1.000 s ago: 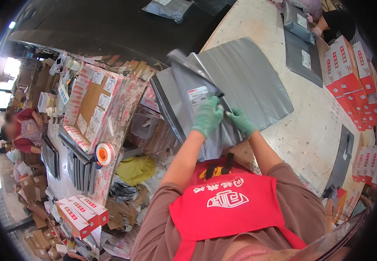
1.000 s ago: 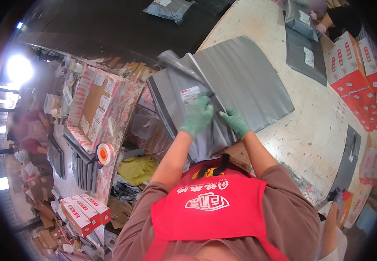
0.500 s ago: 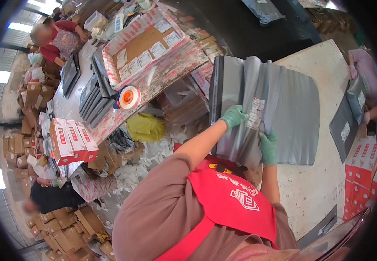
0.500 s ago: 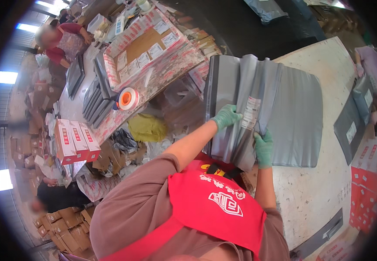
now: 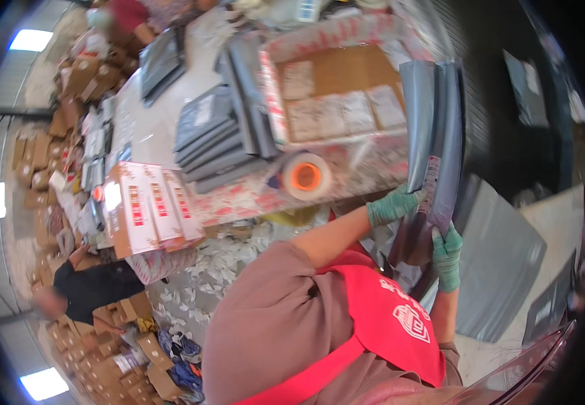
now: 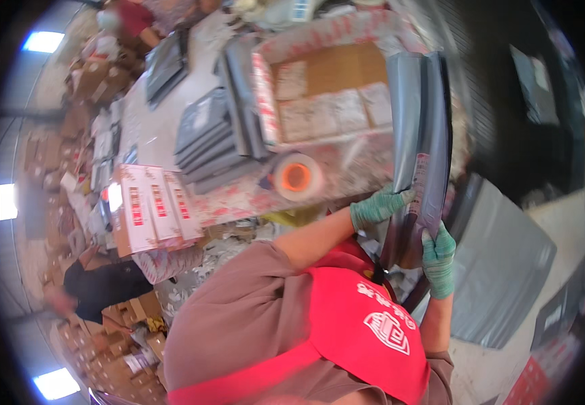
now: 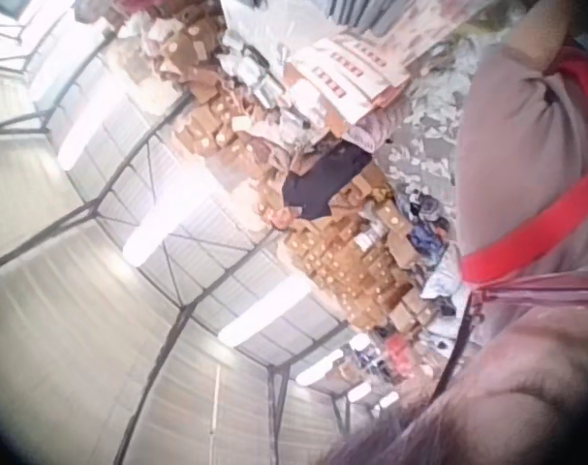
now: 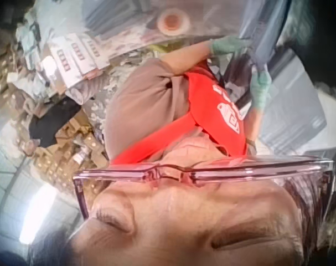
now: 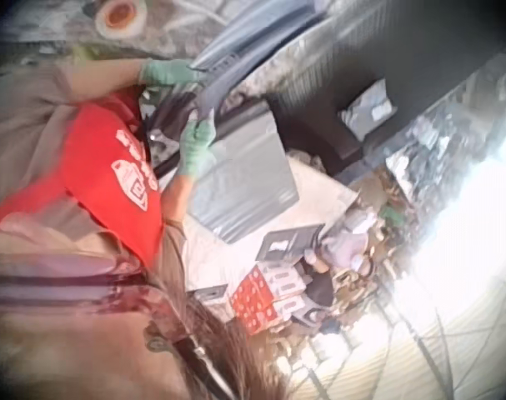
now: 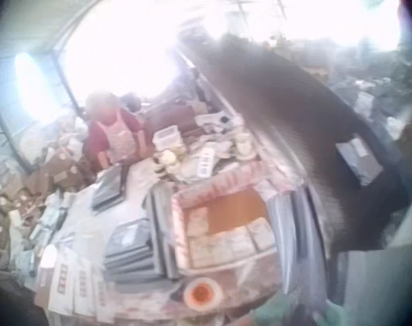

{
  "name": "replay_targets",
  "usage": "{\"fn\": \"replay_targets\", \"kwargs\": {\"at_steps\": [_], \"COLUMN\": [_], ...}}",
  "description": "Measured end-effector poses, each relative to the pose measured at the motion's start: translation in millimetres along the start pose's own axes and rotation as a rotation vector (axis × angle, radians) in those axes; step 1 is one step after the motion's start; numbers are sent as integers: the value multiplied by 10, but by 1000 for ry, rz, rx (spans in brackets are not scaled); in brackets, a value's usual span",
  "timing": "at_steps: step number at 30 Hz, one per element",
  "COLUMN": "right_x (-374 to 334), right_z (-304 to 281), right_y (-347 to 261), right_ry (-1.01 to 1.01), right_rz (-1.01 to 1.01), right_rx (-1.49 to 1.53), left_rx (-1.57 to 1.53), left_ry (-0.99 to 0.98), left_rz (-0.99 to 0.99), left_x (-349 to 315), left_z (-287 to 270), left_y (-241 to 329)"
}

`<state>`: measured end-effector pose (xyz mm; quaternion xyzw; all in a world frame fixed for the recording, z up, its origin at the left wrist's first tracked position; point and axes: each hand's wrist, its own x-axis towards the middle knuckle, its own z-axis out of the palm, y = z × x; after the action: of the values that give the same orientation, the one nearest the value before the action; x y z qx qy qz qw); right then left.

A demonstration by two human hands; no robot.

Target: The person seals gray shipping bags with a tape gun, then picks up shipping labels and sticks them onto the packages. The person repeats this process for several packages on a cluttered workbench.

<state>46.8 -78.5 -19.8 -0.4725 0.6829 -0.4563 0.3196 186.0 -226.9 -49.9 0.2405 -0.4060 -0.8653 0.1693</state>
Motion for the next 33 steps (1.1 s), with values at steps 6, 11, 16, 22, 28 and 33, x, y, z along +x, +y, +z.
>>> {"fn": "replay_targets", "kwargs": {"at_steps": [6,11,16,22,28,33], "right_x": [852,1310,1778,1781,1002,401], "right_z": [1140,1724,2654,3261,1880,582], "right_y": [-792,-1184,-1619,-1170,-664,231], "right_ry": [-366,-504,-445,-406,-489,206], "right_rz": [-94,-185,-234,-74,-84,28], "right_rx": [223,271,255,180,-73,-660], "left_rx": [14,199,459,837,2095,1614], "left_ry": [95,480,968,994,1002,989], "left_rz": [328,365,412,74,71,197], "left_x": [-672,-1324,-1776,-1758,-1372,-1076], "left_z": [-791,-1575,-2256,-3477,-3418,-3127], "left_y": [1050,1549,2016,2226,1541,1948]}}
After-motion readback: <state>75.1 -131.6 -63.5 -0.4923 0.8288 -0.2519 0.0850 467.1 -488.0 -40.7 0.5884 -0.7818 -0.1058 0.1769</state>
